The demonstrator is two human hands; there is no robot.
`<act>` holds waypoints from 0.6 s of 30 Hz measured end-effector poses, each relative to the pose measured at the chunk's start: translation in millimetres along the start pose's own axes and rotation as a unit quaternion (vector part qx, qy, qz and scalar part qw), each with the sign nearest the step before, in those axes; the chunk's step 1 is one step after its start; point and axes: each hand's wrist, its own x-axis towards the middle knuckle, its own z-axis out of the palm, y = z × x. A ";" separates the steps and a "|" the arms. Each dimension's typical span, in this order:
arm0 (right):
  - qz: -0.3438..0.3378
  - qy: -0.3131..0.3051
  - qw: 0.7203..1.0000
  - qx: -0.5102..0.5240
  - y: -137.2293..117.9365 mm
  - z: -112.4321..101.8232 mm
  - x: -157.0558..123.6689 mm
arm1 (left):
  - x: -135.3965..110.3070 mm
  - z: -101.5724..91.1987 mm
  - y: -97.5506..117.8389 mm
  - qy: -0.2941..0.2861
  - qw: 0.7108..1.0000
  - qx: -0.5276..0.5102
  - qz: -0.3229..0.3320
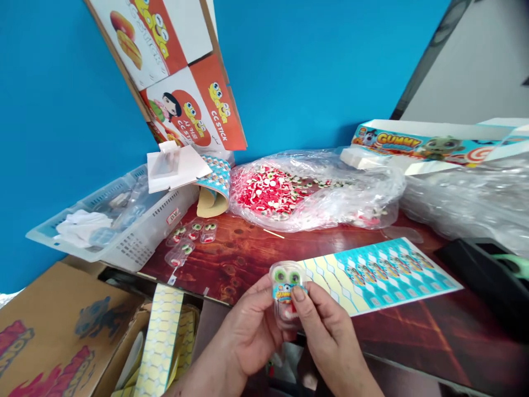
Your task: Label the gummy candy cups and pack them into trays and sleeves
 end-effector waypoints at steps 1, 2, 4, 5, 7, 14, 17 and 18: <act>0.002 0.008 1.000 -0.007 -1.4 -0.2 0.1 | 0.4 0.3 0.6 0.029 0.999 0.033 0.025; 0.002 0.019 1.000 -0.012 -2.3 -0.7 -0.5 | 0.2 0.7 0.6 0.065 0.993 0.066 0.065; -0.009 0.046 0.998 -0.034 -2.7 -2.9 -4.0 | -1.9 1.8 -1.5 0.135 0.970 0.122 0.163; -0.021 0.060 0.996 -0.059 -2.5 -4.7 -6.3 | -3.1 2.4 -3.4 0.151 0.960 0.142 0.188; -0.043 0.086 0.986 -0.136 -2.1 -10.5 -10.6 | -3.8 3.2 -8.7 0.166 0.946 0.191 0.202; -0.118 0.099 0.950 -0.270 -21.6 -66.4 -42.5 | 9.2 23.3 -51.8 0.044 0.901 0.397 0.171; -0.100 0.188 0.930 -0.299 -31.9 -128.4 -98.5 | 14.0 29.5 -67.7 -0.066 0.838 0.526 0.130; -0.074 0.261 0.907 -0.323 -32.5 -156.9 -124.3 | 16.7 27.6 -69.6 -0.080 0.807 0.568 0.140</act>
